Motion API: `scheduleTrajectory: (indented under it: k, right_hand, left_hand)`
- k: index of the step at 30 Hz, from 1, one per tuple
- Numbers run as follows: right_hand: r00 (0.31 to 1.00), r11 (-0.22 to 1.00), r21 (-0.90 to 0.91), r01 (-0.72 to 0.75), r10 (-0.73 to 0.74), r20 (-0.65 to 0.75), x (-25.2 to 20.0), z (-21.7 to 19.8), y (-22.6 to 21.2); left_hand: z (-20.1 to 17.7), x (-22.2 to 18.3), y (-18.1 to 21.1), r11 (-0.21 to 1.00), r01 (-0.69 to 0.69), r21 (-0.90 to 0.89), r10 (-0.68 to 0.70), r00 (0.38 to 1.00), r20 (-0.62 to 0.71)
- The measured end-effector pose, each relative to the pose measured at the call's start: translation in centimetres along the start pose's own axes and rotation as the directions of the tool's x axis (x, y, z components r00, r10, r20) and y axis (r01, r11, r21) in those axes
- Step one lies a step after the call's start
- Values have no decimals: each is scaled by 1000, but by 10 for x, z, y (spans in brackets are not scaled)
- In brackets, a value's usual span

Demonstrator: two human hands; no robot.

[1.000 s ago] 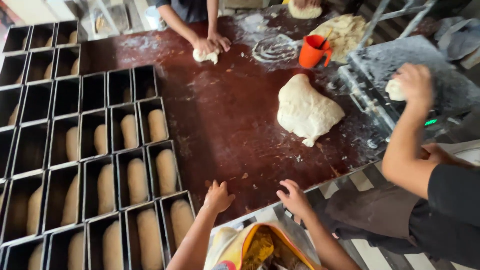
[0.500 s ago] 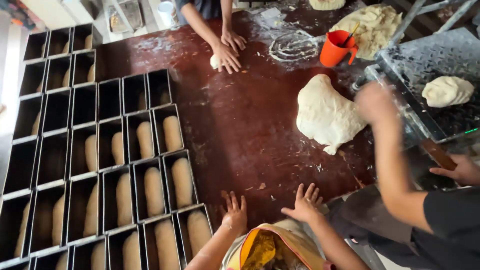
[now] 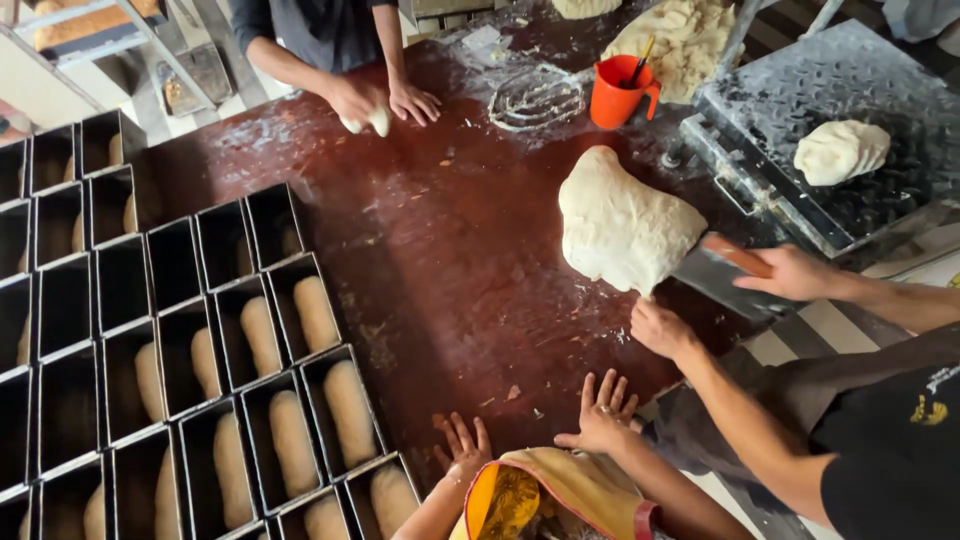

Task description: The person tears pieces from a large mass of dough on a bakery worktable, rolls each piece by hand into a cylindrical loaf shape, and places the shaped dough into empty compartments of black loaf pans arranged on the table. Other workers at the same table cut dough with a scraper and shape pieces alongside.

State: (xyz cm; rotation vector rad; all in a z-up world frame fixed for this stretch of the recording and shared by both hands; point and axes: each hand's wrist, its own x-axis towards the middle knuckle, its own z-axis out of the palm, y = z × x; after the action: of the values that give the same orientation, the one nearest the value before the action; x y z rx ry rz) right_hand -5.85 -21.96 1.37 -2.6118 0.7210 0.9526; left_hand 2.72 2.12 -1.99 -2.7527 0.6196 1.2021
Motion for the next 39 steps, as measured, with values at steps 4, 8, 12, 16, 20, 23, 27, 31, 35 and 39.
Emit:
scheduleTrajectory:
  k: [4,8,12,16,20,23,27,31,35,39]
  right_hand:
    - [1000,1000,-7,0,0,13,-3,-5,0]
    - [1000,1000,-4,1,-1,24,-1,-1,1]
    - [1000,1000,-28,-6,7,30,-1,-3,0]
    - [1000,1000,-9,-2,2,10,-3,-1,0]
    - [999,999,-31,-11,13,51,-3,-6,-1]
    - [999,1000,-26,-12,14,50,-4,-4,0]
    - [1000,1000,-2,-2,2,31,-3,-2,1]
    - [1000,1000,-2,-3,3,24,-3,-1,2]
    - [1000,1000,-4,0,0,11,-2,0,2]
    - [999,1000,-15,-2,2,-44,-4,4,3]
  left_hand:
    - [8,18,-3,1000,16,-10,-16,1000,17]
    - [4,9,0,999,30,-13,-29,998,49]
    - [18,12,4,998,58,13,-57,997,-48]
    - [36,20,4,996,93,10,-90,984,-157]
    - [23,13,4,996,90,0,-89,983,-162]
    - [7,-1,7,997,77,-29,-79,994,-82]
    - [23,15,4,996,81,-30,-83,994,-77]
    - [31,19,3,995,96,8,-94,986,-138]
    - [32,19,1,996,85,23,-81,987,-142]
    - [29,20,-7,999,15,46,-8,988,-155]
